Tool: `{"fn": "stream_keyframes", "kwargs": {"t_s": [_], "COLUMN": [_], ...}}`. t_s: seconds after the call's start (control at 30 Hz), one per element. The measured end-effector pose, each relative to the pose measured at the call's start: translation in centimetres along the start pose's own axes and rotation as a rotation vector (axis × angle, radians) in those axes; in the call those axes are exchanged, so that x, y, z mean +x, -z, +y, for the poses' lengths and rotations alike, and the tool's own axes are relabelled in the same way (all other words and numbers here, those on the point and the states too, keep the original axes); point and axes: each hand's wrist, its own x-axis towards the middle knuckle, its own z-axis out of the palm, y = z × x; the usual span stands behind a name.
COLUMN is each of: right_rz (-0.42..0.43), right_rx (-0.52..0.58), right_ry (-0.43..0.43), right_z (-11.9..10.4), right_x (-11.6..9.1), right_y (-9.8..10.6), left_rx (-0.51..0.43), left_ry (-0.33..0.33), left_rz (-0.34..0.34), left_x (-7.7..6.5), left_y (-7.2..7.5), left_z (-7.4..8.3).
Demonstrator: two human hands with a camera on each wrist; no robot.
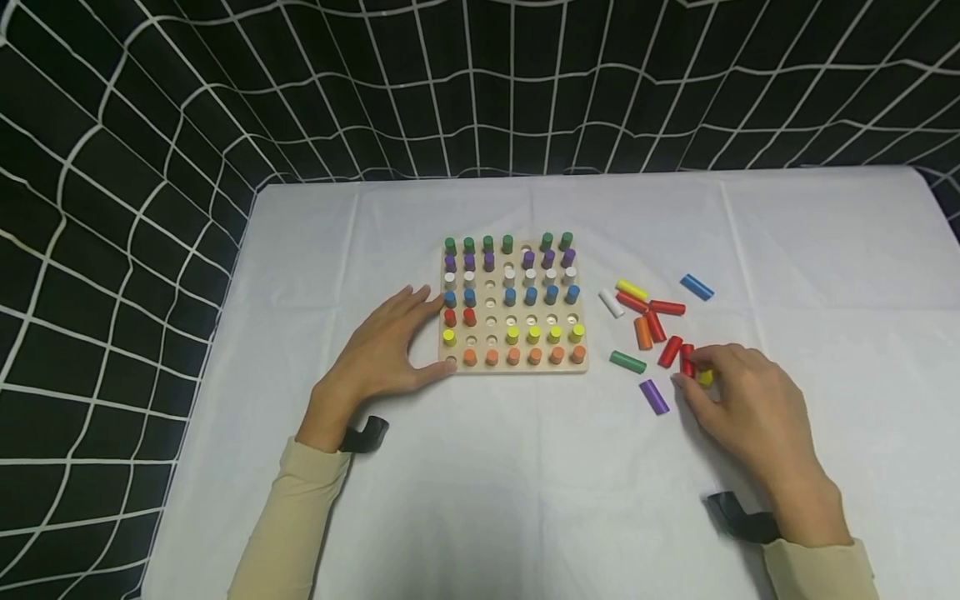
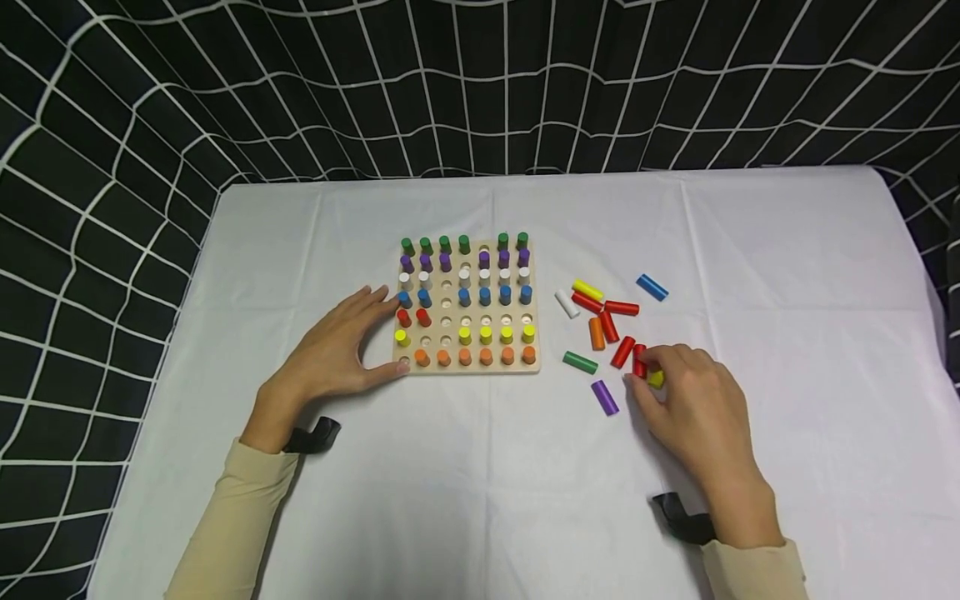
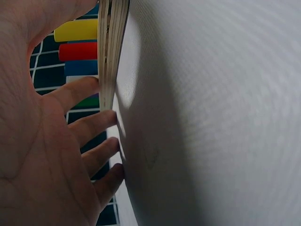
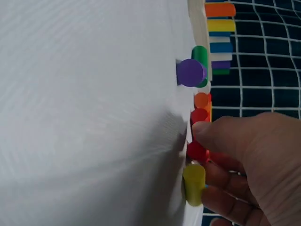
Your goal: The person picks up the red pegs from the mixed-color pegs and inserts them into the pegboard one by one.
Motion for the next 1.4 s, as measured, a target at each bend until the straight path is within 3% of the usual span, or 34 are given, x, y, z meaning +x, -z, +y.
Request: {"fn": "stream_keyframes", "kwargs": {"t_s": [0.17, 0.33, 0.83, 1.4], "right_rz": [0.040, 0.020, 0.046, 0.082], "right_rx": [-0.013, -0.001, -0.089, -0.036], "right_ry": [-0.021, -0.058, -0.037, -0.041], "right_z": [0.2, 0.2, 0.7, -0.2], "right_x": [-0.1, -0.2, -0.5, -0.4], "right_y": [-0.2, -0.3, 0.1, 0.8], "left_rx": [-0.001, 0.002, -0.002, -0.011], "left_ry": [-0.001, -0.002, 0.001, -0.003], "left_rz": [-0.001, -0.002, -0.006, -0.005], "left_x": [0.1, 0.1, 0.0, 0.0], "left_y": [-0.1, -0.1, 0.1, 0.0], "left_z": [0.0, 0.0, 0.1, 0.0]}}
